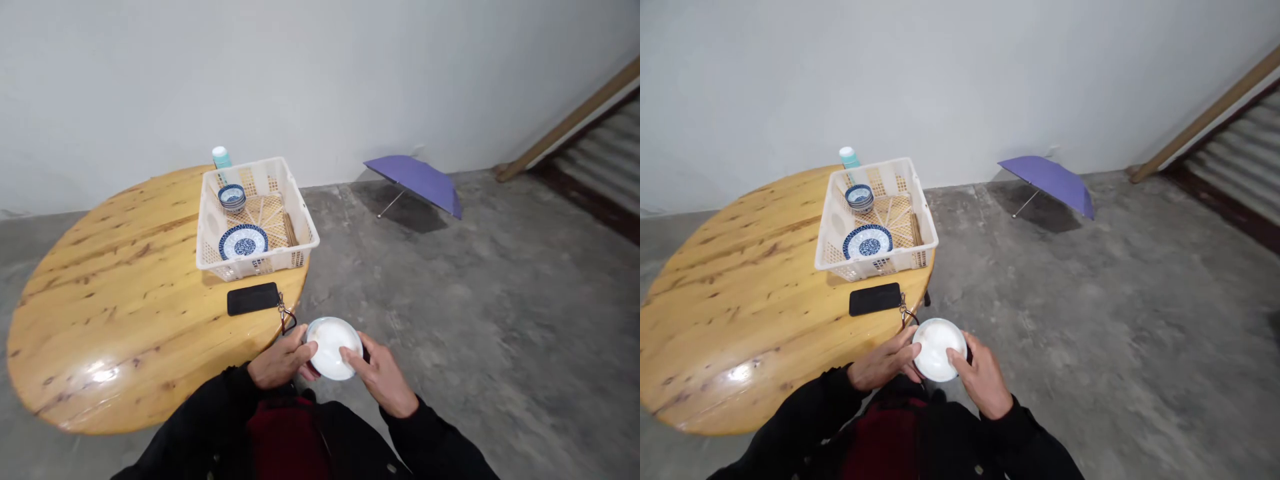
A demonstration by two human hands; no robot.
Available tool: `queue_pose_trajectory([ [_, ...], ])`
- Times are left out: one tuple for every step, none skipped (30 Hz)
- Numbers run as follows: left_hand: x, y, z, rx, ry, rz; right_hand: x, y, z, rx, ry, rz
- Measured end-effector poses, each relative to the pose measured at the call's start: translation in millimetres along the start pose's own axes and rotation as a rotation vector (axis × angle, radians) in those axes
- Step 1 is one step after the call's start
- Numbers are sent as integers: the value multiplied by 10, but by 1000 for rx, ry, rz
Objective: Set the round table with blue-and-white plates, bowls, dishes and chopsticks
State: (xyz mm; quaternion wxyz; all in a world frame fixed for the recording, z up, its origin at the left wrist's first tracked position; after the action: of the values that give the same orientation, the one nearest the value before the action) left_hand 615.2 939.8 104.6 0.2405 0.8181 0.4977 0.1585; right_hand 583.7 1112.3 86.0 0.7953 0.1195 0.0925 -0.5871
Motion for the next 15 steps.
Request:
queue_pose_trajectory([
  [-95, -22, -79, 5, 26, -10, -9, -136, 115, -16, 1, 15],
  [-197, -40, -162, 14, 51, -27, -10, -274, 236, -35, 5, 35],
  [-303, -52, -250, 26, 76, -48, -4, -414, 362, -57, 12, 59],
  [-415, -56, -342, 43, 99, -69, 9, -557, 487, -80, 22, 84],
  [-531, -53, -435, 64, 124, -92, 29, -702, 608, -103, 35, 106],
  [-650, -45, -526, 83, 146, -113, 54, -848, 721, -125, 48, 125],
  [-772, -33, -613, 100, 167, -135, 85, -995, 824, -146, 63, 141],
  [-894, -23, -693, 113, 188, -157, 121, -1141, 915, -166, 76, 155],
  [-1015, -16, -765, 122, 210, -176, 164, -1286, 993, -185, 86, 173],
  [-1137, -15, -826, 125, 231, -199, 215, -1430, 1058, -202, 95, 197],
  [-1257, -22, -875, 121, 249, -223, 269, -1574, 1111, -217, 102, 223],
  [-1377, -38, -913, 112, 268, -250, 324, -1720, 1152, -229, 107, 249],
  [-1495, -65, -941, 100, 288, -275, 378, -1870, 1183, -238, 111, 272],
  [-1611, -103, -959, 83, 307, -297, 434, -2026, 1203, -241, 114, 294],
  [-1730, -149, -970, 67, 326, -325, 493, -2188, 1215, -238, 116, 319],
])
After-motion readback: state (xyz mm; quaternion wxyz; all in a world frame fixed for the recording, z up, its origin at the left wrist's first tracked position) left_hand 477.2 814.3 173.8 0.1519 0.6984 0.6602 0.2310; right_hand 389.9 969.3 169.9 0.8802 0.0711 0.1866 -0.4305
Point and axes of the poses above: each hand's wrist, its own y-axis away from the middle knuckle, its own x-axis out of the palm, z = x × y, the point moved 6 cm from there along -y, towards the middle knuckle, and after that the axes turned 6 degrees about -x, right-handed, at the moved point
